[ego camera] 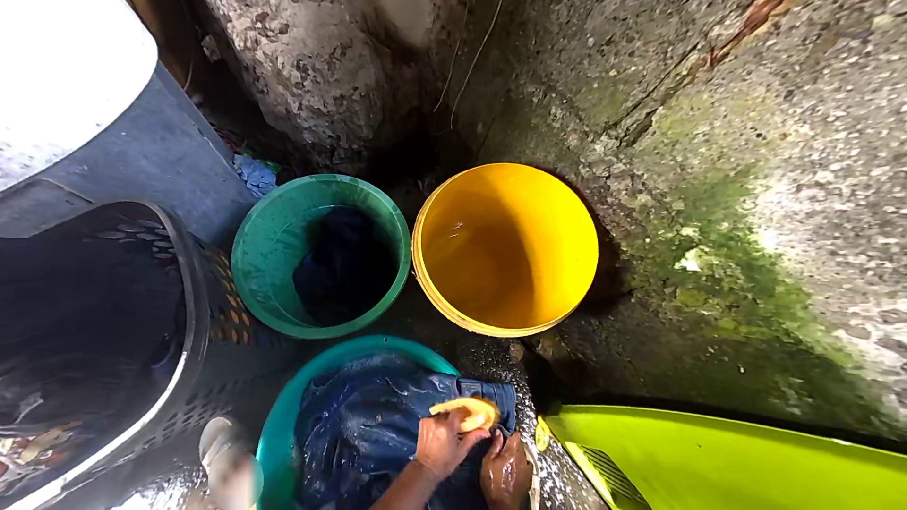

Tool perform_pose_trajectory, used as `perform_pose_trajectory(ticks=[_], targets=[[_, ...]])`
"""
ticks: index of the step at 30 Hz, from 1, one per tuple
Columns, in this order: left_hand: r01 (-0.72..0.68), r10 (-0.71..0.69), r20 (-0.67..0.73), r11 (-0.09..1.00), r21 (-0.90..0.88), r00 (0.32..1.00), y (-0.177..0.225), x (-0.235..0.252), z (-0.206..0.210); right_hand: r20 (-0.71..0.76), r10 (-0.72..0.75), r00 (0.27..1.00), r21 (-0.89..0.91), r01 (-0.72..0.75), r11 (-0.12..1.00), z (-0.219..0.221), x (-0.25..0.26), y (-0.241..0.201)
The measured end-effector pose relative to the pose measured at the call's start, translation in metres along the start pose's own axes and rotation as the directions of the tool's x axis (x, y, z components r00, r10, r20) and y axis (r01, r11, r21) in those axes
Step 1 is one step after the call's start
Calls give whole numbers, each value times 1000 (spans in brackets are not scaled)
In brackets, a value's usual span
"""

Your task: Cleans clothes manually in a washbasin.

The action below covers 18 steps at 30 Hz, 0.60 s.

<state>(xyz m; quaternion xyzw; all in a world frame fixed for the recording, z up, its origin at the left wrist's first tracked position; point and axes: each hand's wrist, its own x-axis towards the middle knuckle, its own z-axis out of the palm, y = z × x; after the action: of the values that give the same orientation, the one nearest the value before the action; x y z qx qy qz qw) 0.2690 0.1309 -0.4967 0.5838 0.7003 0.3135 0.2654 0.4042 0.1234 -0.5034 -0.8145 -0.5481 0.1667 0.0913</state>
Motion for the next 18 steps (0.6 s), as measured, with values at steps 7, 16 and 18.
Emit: perform_pose_trajectory(ticks=[7,16,18], targets=[[668,-770,110,608,429,629,-122,38,-101,37,10,999,-35,-9,999,-6,0,-3],[388,-516,259,822,416,816,-86,-49,-48,42,5,999,-8,-5,1000,-3,4,-2],[533,-716,235,662,526,657,-127,-45,-91,47,15,999,-18,-14,1000,-3,3,-2]])
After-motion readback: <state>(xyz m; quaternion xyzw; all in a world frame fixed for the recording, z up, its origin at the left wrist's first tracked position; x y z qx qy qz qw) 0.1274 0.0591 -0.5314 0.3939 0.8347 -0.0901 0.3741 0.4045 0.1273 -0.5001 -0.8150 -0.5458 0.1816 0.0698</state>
